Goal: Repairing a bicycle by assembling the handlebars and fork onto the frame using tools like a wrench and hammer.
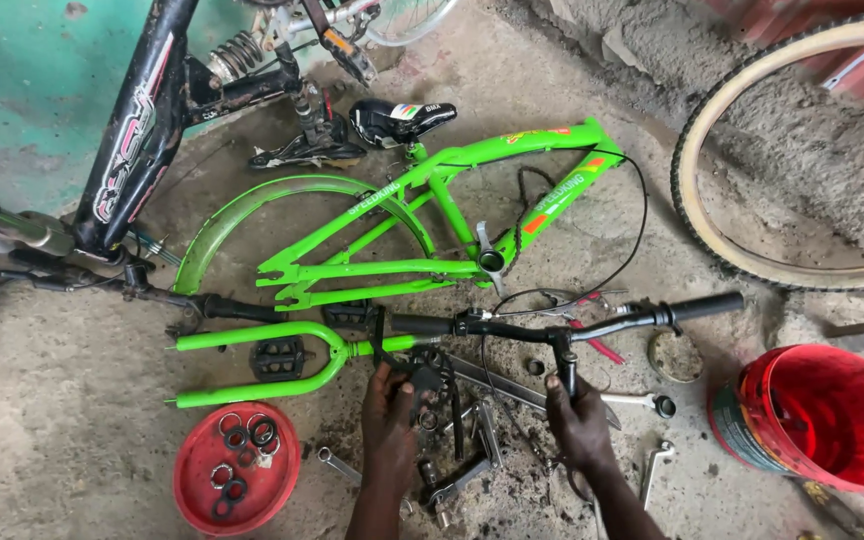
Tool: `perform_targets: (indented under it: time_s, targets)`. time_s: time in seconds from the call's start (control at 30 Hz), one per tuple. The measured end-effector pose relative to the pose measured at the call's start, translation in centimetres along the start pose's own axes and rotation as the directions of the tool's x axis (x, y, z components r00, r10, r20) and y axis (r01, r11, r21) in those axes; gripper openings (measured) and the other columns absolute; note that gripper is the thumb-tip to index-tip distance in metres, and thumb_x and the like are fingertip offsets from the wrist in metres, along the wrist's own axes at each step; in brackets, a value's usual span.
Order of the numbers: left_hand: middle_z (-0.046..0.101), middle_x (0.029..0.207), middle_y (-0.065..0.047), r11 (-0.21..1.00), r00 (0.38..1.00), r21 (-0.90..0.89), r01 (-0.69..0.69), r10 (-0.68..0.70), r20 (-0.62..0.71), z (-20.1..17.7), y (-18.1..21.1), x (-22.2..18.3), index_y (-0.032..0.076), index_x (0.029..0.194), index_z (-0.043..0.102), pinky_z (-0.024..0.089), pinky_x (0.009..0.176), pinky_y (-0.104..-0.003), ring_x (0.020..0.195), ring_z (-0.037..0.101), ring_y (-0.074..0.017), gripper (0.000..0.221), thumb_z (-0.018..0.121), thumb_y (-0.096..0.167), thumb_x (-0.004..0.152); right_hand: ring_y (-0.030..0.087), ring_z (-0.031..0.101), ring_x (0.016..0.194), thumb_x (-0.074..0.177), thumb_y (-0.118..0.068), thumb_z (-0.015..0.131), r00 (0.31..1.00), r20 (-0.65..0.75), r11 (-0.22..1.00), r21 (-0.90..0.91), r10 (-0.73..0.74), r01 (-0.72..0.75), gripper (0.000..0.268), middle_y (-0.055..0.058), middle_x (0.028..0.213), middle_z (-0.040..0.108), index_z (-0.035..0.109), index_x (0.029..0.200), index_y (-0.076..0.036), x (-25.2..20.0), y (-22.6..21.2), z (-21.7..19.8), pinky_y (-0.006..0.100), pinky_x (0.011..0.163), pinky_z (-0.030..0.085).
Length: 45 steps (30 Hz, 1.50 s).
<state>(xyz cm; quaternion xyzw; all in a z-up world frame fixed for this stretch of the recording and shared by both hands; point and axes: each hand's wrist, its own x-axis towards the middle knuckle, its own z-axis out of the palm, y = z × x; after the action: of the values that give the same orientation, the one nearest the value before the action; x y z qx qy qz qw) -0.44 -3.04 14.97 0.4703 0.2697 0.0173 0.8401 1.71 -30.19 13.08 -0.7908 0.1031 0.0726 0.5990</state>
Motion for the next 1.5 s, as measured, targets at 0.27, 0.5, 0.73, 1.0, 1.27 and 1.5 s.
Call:
perform_targets:
  time_s: [0.27, 0.5, 0.73, 1.0, 1.27, 1.5]
  targets:
    - [0.058, 0.117, -0.015, 0.997, 0.986, -0.008, 0.074, -0.074, -0.152, -2.6, -4.4, -0.2, -0.002, 0.151, 0.044, 0.050, 0.075, -0.036, 0.090, 0.062, -0.0247, 0.057, 0.056, 0.007, 0.096, 0.019, 0.045, 0.038, 0.093, -0.056, 0.056, 0.990, 0.120, 0.997, -0.025, 0.081, -0.078, 0.052, 0.004, 0.053, 0.049, 0.053, 0.071, -0.009, 4.3, 5.3, -3.9, 0.039, 0.035, 0.042]
    - [0.068, 0.099, -0.015, 0.860, 0.921, 0.502, 0.091, 0.119, -0.370, -3.5, -4.1, -4.0, -0.002, 0.130, 0.060, 0.057, 0.064, -0.033, 0.069, 0.067, -0.0208, 0.035, 0.055, 0.007, 0.097, 0.024, 0.058, 0.056, 0.102, -0.048, 0.049, 0.974, -0.039, 0.879, -0.425, 0.221, -0.216, 0.056, 0.012, 0.066, 0.064, 0.068, 0.089, 0.003, 2.3, 0.2, -3.4, 0.040, 0.054, 0.049]
    - [0.078, 0.085, -0.009, 0.436, 0.942, 0.900, 0.019, 0.293, -0.162, -6.9, -7.0, -5.9, 0.006, 0.115, 0.069, 0.057, 0.054, -0.032, 0.060, 0.074, -0.0195, 0.025, 0.066, 0.010, 0.091, 0.022, 0.064, 0.051, 0.103, -0.032, 0.060, 0.922, -0.068, 0.851, -0.363, 0.382, -0.380, 0.033, 0.017, 0.083, 0.075, 0.062, 0.114, -0.001, 1.8, 1.8, -3.9, 0.035, 0.042, 0.052]
    - [0.066, 0.104, -0.008, 0.102, 0.862, 0.977, -0.188, 0.494, 0.114, -6.3, -6.3, -5.7, 0.008, 0.102, 0.065, 0.054, 0.079, -0.041, 0.089, 0.066, -0.0271, 0.026, 0.073, 0.007, 0.077, 0.026, 0.057, 0.055, 0.091, -0.041, 0.071, 0.993, -0.079, 0.786, -0.618, -0.087, 0.020, 0.035, 0.009, 0.064, 0.062, 0.068, 0.086, -0.006, -0.6, 3.1, -7.1, 0.041, 0.057, 0.047]
    - [0.063, 0.100, -0.015, 0.051, 0.759, 0.945, -0.324, 0.610, 0.227, -5.0, -4.6, -5.7, 0.006, 0.096, 0.064, 0.049, 0.080, -0.049, 0.090, 0.060, -0.0370, 0.021, 0.062, 0.000, 0.076, 0.028, 0.063, 0.080, 0.092, -0.011, 0.072, 0.845, -0.358, 0.799, -0.588, -0.398, 0.126, 0.025, 0.015, 0.095, 0.063, 0.063, 0.111, 0.002, -8.8, 1.0, -6.8, 0.040, 0.072, 0.052]
    - [0.061, 0.096, -0.012, 0.182, 0.705, 0.865, -0.468, 0.667, 0.241, -1.0, -3.7, -3.6, 0.005, 0.099, 0.064, 0.046, 0.078, -0.041, 0.084, 0.057, -0.0281, 0.019, 0.062, -0.005, 0.083, 0.017, 0.061, 0.059, 0.091, -0.009, 0.067, 0.888, -0.413, 0.854, -0.519, -0.204, -0.045, 0.005, 0.006, 0.076, 0.065, 0.066, 0.089, -0.004, -16.9, 4.8, -3.4, 0.030, 0.053, 0.054]
